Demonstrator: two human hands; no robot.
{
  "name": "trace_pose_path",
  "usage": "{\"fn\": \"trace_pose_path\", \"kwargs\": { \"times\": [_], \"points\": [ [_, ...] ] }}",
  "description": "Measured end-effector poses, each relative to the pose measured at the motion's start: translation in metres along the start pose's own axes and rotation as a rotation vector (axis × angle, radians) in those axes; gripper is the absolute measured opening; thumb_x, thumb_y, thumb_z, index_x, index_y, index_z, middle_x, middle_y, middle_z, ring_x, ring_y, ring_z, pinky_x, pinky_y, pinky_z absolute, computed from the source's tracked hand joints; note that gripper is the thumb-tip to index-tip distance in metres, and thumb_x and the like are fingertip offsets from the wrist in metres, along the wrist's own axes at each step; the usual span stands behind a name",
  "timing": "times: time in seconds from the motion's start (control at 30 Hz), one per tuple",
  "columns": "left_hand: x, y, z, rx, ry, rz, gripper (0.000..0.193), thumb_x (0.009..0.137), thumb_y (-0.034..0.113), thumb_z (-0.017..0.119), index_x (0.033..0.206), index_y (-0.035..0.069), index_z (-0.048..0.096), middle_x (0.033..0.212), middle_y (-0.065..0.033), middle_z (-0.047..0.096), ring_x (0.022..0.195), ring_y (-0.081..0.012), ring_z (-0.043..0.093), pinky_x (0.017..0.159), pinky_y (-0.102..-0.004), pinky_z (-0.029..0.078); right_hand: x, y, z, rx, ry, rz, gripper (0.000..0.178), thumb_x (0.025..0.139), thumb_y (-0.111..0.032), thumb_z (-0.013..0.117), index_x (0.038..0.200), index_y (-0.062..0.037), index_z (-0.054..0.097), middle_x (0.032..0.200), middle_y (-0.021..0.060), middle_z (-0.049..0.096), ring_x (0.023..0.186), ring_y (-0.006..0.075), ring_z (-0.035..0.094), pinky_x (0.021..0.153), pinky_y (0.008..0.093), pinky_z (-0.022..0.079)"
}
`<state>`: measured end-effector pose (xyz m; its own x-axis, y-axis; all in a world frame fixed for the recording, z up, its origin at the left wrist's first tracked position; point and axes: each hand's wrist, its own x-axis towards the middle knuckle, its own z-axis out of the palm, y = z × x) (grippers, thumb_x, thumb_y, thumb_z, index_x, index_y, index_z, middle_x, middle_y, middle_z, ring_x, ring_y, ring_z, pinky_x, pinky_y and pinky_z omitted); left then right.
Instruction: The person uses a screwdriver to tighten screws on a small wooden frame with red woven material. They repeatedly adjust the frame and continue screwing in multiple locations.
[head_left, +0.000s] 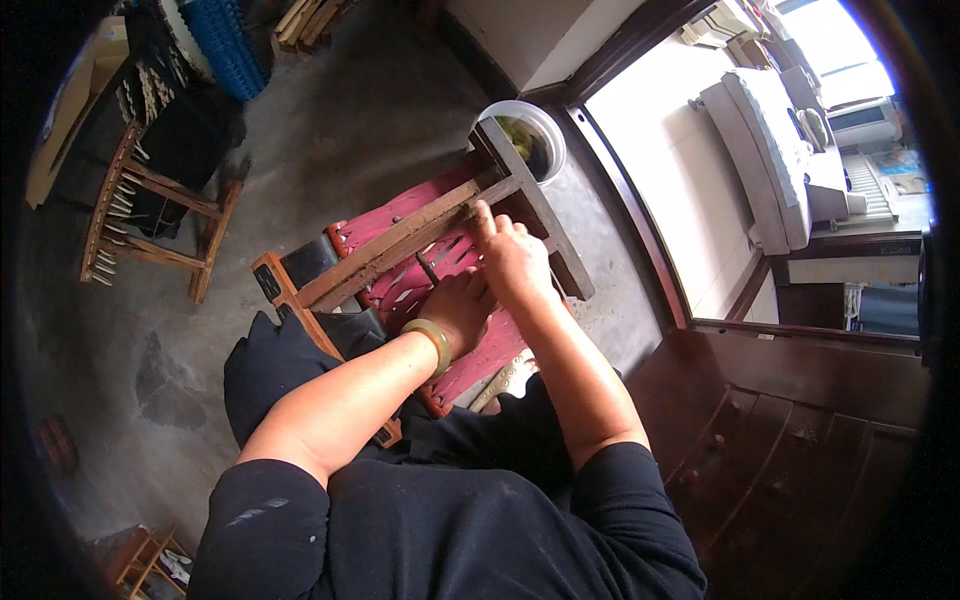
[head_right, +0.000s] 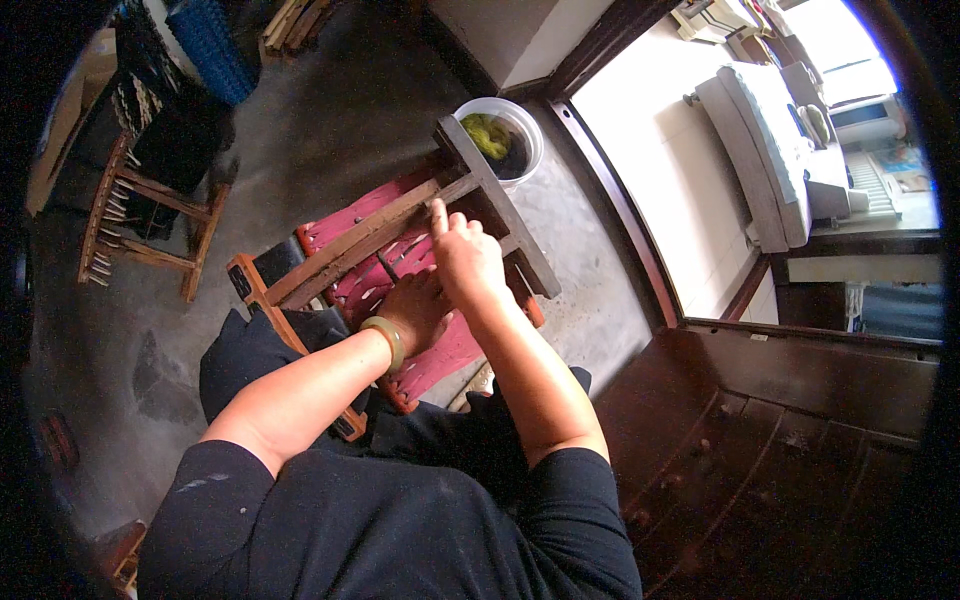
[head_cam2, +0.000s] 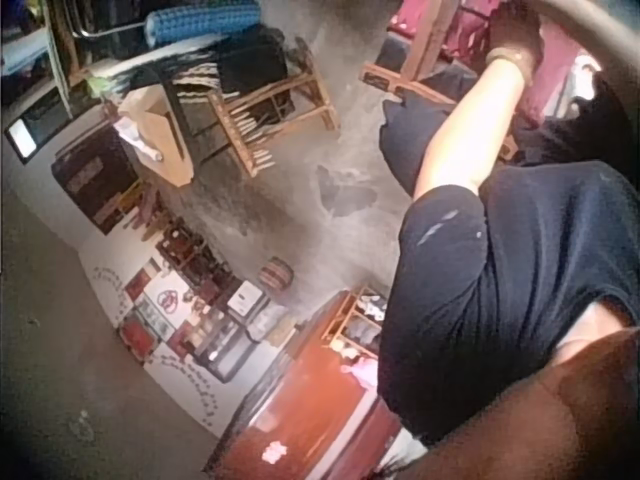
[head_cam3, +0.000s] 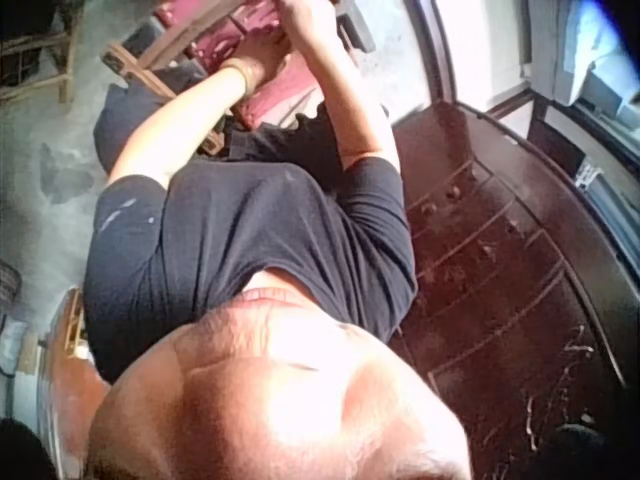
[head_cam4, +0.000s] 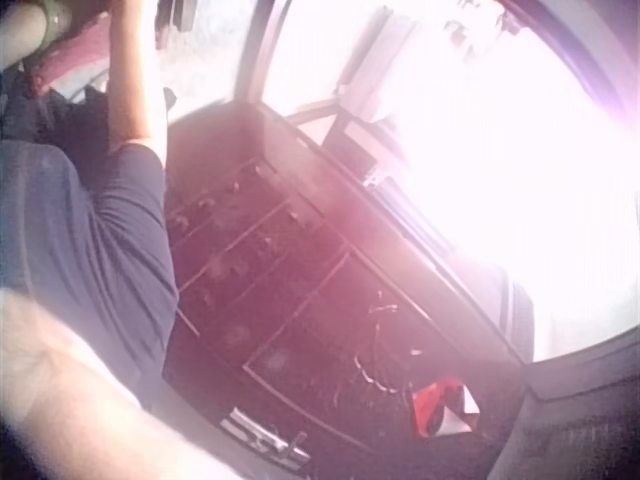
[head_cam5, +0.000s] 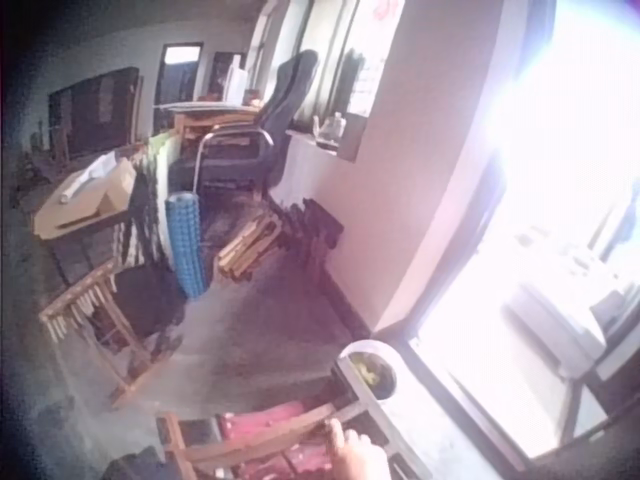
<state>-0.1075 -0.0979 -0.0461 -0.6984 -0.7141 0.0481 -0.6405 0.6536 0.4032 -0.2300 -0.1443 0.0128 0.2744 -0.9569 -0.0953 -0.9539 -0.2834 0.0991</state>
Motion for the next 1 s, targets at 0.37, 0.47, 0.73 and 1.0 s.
{"fn": "trace_pose_path", "kwargs": {
  "times": [0.37,0.47,0.73,1.0],
  "points": [
    [-0.001,-0.004,0.021,0.033,0.102,0.019,0.058,0.079,0.02,0.062,0.134,0.012,0.045,0.123,-0.0182,0.052,0.105,-0.0324,0.055,0.088,-0.0457,0.045,0.004,0.015,0.005,-0.097,-0.033,0.052,0.057,0.087,-0.01,0.053,0.141,-0.0012,0.038,0.101,0.0135,0.061,0.09,0.0268,0.063,0.067,0.0355,0.056],
    [0.002,-0.001,0.01,0.023,-0.026,0.019,0.048,0.079,0.018,0.061,0.125,0.01,0.049,0.118,-0.0176,0.054,0.1,-0.0319,0.057,0.086,-0.0454,0.047,-0.006,0.0,0.006,-0.041,-0.032,-0.044,0.062,0.085,-0.012,0.057,0.142,-0.0013,0.037,0.1,0.013,0.06,0.089,0.0266,0.063,0.067,0.0362,0.056],
    [-0.002,0.004,0.013,0.075,0.174,-0.01,0.057,0.078,0.021,0.063,0.132,0.011,0.046,0.125,-0.0172,0.05,0.11,-0.0323,0.052,0.089,-0.0462,0.044,0.008,0.032,0.007,-0.038,0.092,0.199,0.052,0.089,-0.012,0.051,0.139,-0.0033,0.042,0.1,0.0137,0.061,0.088,0.0277,0.063,0.069,0.0368,0.056],
    [0.002,-0.001,0.007,0.036,-0.123,-0.033,0.039,0.083,0.023,0.059,0.118,0.007,0.056,0.116,-0.0172,0.058,0.104,-0.0306,0.057,0.087,-0.044,0.045,-0.003,-0.007,-0.001,-0.005,-0.135,0.002,0.06,0.085,-0.01,0.055,0.143,-0.0048,0.037,0.106,0.0137,0.06,0.095,0.0285,0.062,0.077,0.0375,0.054]
  ]
}}
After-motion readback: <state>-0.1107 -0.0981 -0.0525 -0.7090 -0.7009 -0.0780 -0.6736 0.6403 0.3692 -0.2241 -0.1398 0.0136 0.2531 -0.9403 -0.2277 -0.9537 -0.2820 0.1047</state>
